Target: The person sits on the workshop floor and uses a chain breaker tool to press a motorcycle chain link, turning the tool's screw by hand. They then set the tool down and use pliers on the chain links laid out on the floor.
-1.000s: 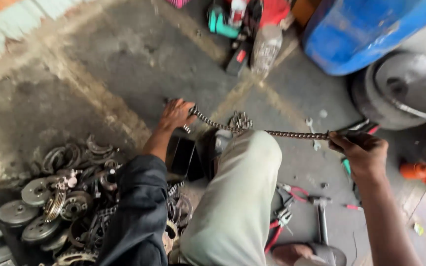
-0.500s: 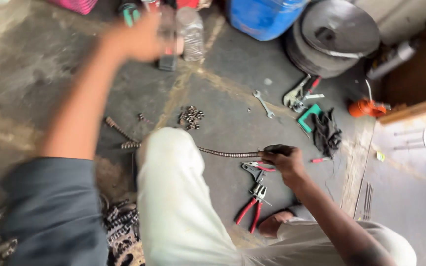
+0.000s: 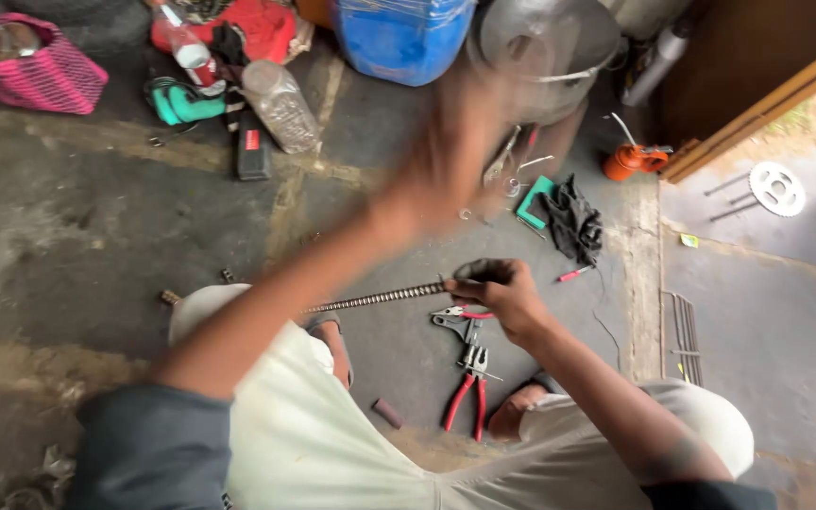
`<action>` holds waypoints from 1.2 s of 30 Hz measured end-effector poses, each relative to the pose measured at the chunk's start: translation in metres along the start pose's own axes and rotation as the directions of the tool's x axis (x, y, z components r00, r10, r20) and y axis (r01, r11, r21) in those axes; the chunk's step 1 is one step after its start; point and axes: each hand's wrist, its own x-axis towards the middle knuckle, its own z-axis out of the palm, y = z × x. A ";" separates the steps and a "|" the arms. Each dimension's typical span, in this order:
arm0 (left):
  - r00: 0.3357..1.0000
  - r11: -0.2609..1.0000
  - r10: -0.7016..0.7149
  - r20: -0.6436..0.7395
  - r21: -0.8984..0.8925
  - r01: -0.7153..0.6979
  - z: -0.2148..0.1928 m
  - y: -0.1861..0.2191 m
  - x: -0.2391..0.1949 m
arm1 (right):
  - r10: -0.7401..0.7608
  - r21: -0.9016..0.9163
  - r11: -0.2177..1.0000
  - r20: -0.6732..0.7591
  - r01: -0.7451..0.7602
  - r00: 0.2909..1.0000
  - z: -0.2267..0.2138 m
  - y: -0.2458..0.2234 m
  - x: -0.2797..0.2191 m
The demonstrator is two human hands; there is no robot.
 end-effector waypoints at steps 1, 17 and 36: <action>1.000 1.000 0.004 -0.010 -0.031 -0.005 0.009 -0.003 -0.013 | -0.018 0.020 1.000 0.032 0.017 0.999 -0.006 -0.005 -0.005; 0.995 0.999 0.034 -0.095 -0.001 -0.034 0.101 -0.072 -0.090 | -0.017 0.110 0.994 -0.020 0.019 1.000 -0.059 0.011 -0.005; 0.971 0.972 -0.233 -0.046 -0.005 0.233 0.099 -0.101 -0.064 | -0.450 -0.011 0.892 0.060 0.451 0.891 -0.043 -0.163 -0.086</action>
